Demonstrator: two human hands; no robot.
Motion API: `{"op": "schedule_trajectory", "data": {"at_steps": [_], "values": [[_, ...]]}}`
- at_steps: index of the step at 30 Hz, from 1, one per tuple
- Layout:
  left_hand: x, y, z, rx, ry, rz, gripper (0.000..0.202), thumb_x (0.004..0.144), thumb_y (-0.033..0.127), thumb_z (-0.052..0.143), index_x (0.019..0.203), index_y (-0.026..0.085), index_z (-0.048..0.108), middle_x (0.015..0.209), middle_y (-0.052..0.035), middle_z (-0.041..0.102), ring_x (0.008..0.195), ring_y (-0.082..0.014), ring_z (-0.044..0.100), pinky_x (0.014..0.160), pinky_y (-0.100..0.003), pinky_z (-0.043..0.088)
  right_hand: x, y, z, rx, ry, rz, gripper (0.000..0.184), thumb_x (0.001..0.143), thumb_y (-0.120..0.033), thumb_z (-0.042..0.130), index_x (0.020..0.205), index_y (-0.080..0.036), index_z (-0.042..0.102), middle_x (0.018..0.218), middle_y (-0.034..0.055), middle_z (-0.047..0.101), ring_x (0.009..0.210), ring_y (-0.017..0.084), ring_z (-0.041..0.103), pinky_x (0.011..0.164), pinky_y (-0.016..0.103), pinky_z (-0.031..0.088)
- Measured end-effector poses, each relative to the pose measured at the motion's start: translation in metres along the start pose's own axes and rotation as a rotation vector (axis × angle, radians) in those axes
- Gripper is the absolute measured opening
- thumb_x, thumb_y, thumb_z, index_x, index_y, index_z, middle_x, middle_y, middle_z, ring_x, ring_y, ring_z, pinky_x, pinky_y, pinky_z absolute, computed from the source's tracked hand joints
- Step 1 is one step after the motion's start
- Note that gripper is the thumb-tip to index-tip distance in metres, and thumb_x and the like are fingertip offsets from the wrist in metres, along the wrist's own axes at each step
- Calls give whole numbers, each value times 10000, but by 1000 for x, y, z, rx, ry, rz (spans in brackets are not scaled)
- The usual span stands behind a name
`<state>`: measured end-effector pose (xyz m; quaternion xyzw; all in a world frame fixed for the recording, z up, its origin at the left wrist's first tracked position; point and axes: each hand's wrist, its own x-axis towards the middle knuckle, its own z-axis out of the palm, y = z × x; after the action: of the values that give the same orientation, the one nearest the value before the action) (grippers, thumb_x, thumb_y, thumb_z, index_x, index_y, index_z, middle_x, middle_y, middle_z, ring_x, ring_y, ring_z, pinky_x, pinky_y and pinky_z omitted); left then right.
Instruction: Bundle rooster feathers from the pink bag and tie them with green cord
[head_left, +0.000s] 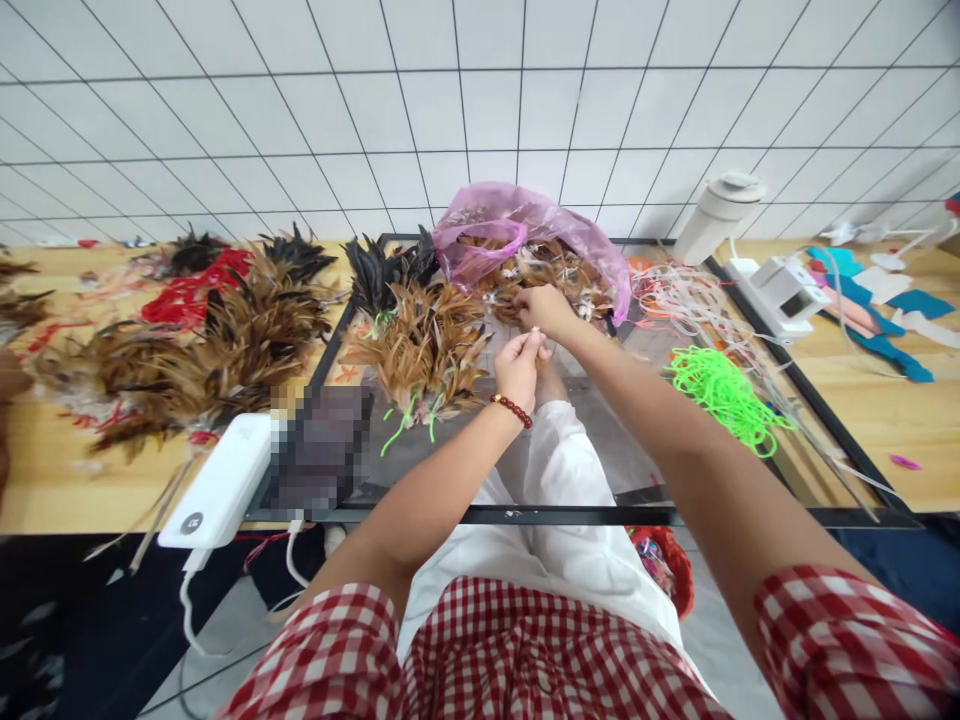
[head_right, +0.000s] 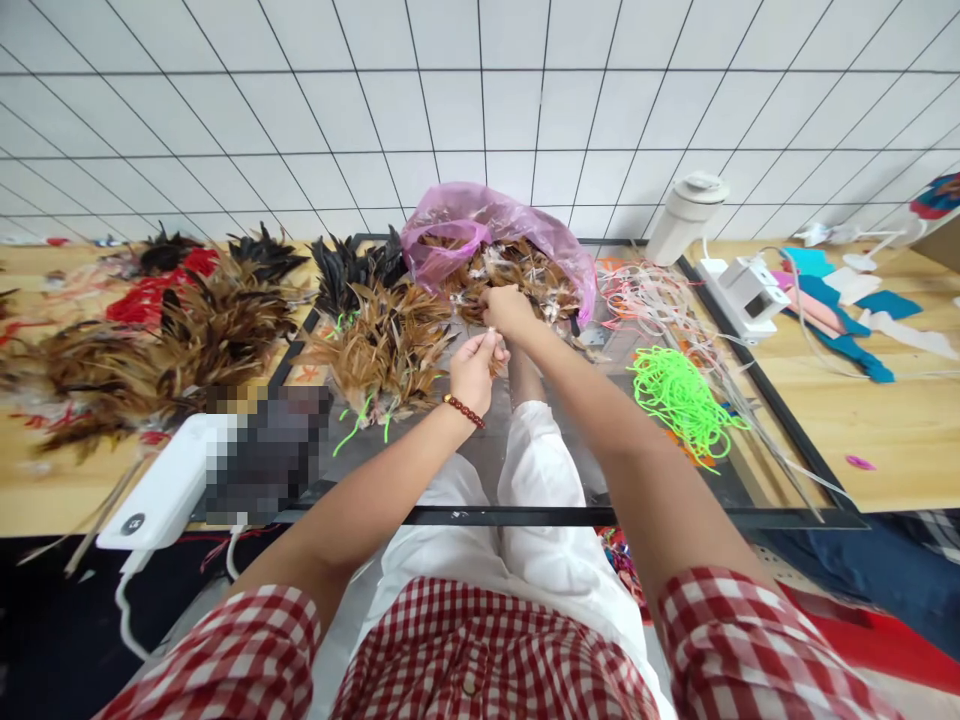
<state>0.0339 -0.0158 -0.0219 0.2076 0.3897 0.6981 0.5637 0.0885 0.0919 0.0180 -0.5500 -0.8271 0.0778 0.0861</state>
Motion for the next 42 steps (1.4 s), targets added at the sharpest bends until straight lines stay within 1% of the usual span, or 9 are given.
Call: {"op": "schedule_trajectory", "data": {"at_steps": [4, 10, 16, 21, 25, 31, 35, 38, 42], "values": [[0, 2, 0, -7, 25, -29, 162, 822, 216, 752, 695, 145, 680, 474, 59, 542, 514, -66, 530, 676, -229, 459, 12, -7, -4, 160, 31, -100, 378, 852, -297, 690, 1220, -232, 750, 1091, 47, 792, 1035, 227, 719, 897, 301, 518], [-1, 1, 0, -13, 3, -63, 147, 814, 226, 765, 709, 151, 693, 485, 53, 560, 522, -75, 566, 680, -235, 478, 25, 37, -30, 219, 347, 222, 330, 896, -370, 619, 1116, -178, 773, 1102, 107, 774, 1068, 289, 695, 928, 404, 535], [-1, -2, -2, 14, -10, -52, 189, 763, 300, 813, 712, 157, 700, 493, 57, 568, 526, -69, 575, 673, -222, 483, 57, 41, -16, 83, 220, 335, 477, 821, -489, 703, 1168, -166, 754, 1266, 184, 701, 1173, 361, 651, 1013, 505, 501], [2, -4, -3, -1, -29, -38, 217, 745, 323, 831, 711, 162, 689, 489, 60, 564, 515, -67, 559, 667, -227, 487, 62, 47, -17, 290, 273, 352, 201, 846, -271, 646, 972, -182, 775, 1033, 109, 755, 1019, 272, 674, 956, 409, 508], [2, -2, -2, 4, -30, -33, 206, 771, 302, 816, 701, 161, 683, 480, 56, 562, 510, -69, 548, 682, -239, 495, 41, 59, -36, 570, 253, 402, 110, 782, -237, 716, 731, -147, 678, 678, 13, 624, 663, 147, 549, 701, 284, 473], [1, 2, 0, -1, -30, -20, 187, 817, 250, 776, 686, 163, 675, 478, 60, 542, 511, -70, 535, 685, -237, 481, -13, 65, -44, 641, -25, 371, 224, 757, -277, 774, 637, -169, 620, 507, -61, 429, 502, 86, 371, 551, 241, 366], [3, 1, 1, 11, -23, -23, 182, 832, 226, 757, 683, 162, 673, 482, 56, 540, 509, -75, 536, 670, -232, 470, -44, 89, -50, 422, -34, 271, 151, 765, -295, 745, 851, -171, 754, 639, -11, 631, 592, 132, 546, 622, 264, 436], [3, 1, 1, 16, -21, -20, 177, 837, 225, 749, 689, 161, 675, 488, 55, 537, 516, -78, 546, 653, -225, 459, -66, 105, -57, 135, 74, 270, 138, 741, -222, 712, 849, -182, 787, 796, 36, 740, 775, 194, 660, 736, 294, 481], [2, 2, 3, 28, -18, -25, 187, 829, 247, 768, 694, 159, 672, 489, 57, 529, 524, -79, 545, 651, -224, 454, -92, 111, -56, -119, -3, 302, 169, 721, -201, 680, 831, -237, 803, 876, 64, 774, 877, 258, 700, 766, 336, 511]]}}
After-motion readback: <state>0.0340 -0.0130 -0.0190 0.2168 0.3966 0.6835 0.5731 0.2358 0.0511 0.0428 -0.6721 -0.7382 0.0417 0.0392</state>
